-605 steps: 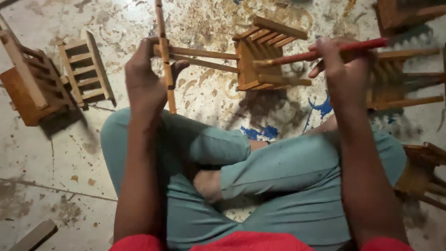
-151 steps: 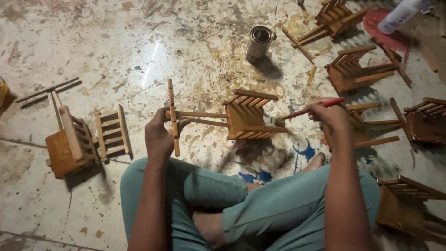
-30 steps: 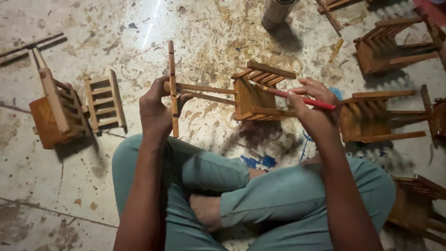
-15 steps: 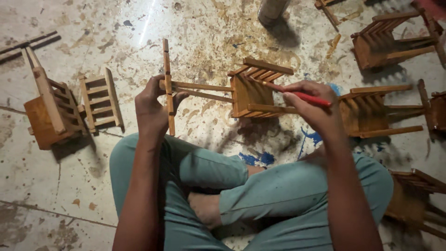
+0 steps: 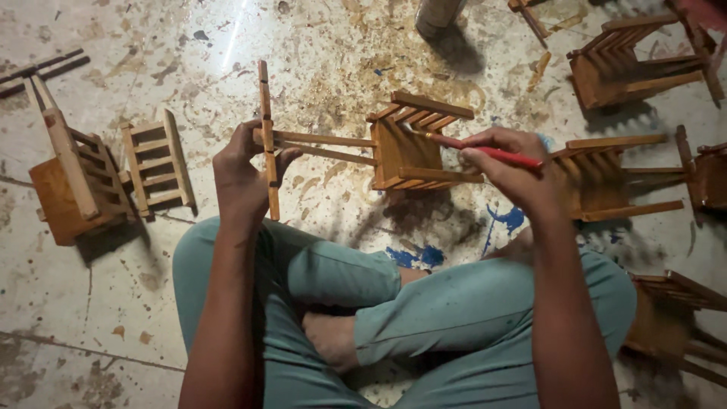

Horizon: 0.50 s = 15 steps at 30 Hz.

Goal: The person sits on the floor and uses a brush to apply a finish to small wooden miniature chairs, holding each chair steady with one hand while brushing its surfaces. They rotate and reposition the chairs to reach different sides and work through the pieces laid out on the floor around them.

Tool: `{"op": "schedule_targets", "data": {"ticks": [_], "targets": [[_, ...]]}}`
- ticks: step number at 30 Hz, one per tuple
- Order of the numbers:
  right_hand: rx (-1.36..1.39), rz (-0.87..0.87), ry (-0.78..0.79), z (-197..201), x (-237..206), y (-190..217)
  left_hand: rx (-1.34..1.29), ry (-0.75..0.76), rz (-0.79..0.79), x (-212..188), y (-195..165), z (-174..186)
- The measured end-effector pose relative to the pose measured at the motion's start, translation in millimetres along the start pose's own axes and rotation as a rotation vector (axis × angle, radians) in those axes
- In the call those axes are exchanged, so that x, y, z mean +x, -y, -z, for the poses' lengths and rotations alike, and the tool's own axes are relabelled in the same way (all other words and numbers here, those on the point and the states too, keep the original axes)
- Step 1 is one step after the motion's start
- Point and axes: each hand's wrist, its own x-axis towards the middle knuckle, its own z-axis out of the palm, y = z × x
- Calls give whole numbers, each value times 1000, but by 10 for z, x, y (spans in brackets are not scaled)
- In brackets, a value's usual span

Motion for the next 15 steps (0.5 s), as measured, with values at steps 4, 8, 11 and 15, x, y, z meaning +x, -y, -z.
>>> {"op": "schedule_targets", "data": {"ticks": [4,8,11,15], "targets": [[32,106,-55,42,-20,-5,-31,7,15,3,2,4],[-92,26,109,77,-40,0,32,6,39,3,2,-4],[123,22,15,54,-15,7,-112,29,69,-3,4,0],[9,60,2,10,11,24,-88,20,43,-7,7,-4]]}}
